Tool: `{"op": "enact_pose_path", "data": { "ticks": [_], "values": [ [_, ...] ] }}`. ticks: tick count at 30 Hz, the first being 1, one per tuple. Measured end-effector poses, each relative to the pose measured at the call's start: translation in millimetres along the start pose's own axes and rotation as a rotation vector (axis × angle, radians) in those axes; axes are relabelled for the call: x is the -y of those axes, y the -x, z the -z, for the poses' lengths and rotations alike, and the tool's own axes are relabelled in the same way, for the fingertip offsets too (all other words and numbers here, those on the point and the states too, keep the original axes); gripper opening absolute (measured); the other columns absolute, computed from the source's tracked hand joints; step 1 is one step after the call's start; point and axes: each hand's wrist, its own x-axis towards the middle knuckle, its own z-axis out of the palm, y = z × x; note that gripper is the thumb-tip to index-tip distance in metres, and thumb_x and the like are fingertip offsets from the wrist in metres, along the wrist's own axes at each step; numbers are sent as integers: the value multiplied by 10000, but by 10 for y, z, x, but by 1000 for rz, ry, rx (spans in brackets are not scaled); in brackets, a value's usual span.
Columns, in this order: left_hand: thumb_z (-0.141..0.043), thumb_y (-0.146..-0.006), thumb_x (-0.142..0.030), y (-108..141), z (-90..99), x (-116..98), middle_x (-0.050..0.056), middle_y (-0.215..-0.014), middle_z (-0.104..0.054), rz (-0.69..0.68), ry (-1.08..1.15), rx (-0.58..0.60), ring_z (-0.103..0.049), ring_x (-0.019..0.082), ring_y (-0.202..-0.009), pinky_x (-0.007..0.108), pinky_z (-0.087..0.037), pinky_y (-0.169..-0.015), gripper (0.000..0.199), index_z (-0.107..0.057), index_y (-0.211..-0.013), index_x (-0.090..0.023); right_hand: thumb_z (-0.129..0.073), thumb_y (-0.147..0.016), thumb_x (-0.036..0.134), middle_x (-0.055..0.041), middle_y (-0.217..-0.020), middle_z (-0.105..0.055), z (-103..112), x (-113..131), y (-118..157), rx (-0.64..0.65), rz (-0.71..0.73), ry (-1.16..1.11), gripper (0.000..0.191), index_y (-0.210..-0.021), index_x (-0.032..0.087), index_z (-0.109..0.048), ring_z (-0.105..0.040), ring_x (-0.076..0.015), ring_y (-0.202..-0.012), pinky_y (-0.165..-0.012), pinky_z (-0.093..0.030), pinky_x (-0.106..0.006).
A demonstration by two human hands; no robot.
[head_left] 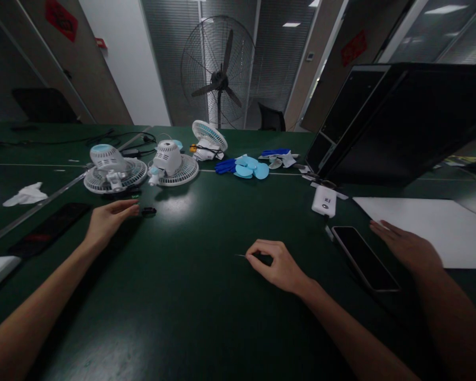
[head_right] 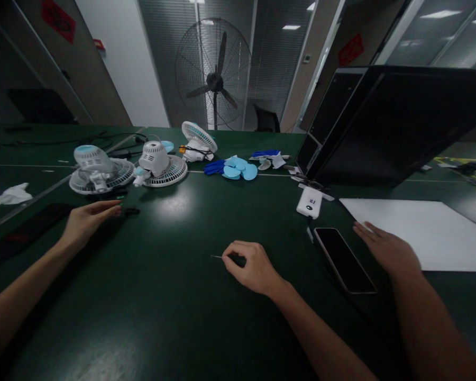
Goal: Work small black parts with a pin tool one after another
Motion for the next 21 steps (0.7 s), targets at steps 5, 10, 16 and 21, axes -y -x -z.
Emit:
{"op": "enact_pose_path", "data": {
  "ticks": [5,10,16,21],
  "values": [
    [-824,-689,-625,-28,21,55,121,-1066,-768,-26,-17,22,-725,291,-985,450,-514,-1028,791,-700,-1272,-106,-597,-1004,268,-24,-932,-710,2,0,-3,12,-2,6,149,-965,197,-721,-662,-165,-831,-734,-495,-296],
    [-815,-702,-622,-20,26,41,102,-1001,-773,-20,-81,1,-722,280,-957,407,-531,-972,753,-713,-1249,-114,-596,-1007,271,-23,-933,-710,9,-8,2,21,-12,-2,149,-973,200,-723,-660,-165,-829,-723,-496,-292],
    [-723,-781,-653,-62,-15,57,96,-1216,-704,-246,-267,-35,-657,275,-1080,368,-507,-974,629,-753,-1169,-159,-601,-998,262,-25,-920,-713,7,-5,-3,11,1,-5,142,-964,199,-723,-664,-167,-825,-726,-500,-294],
    [-704,-794,-667,-152,-43,152,79,-1230,-716,-242,-293,32,-658,276,-1109,335,-481,-982,623,-749,-1156,-162,-602,-988,248,-29,-912,-716,-4,-3,-16,-2,13,1,139,-947,196,-725,-667,-172,-823,-742,-505,-303]
  ]
}}
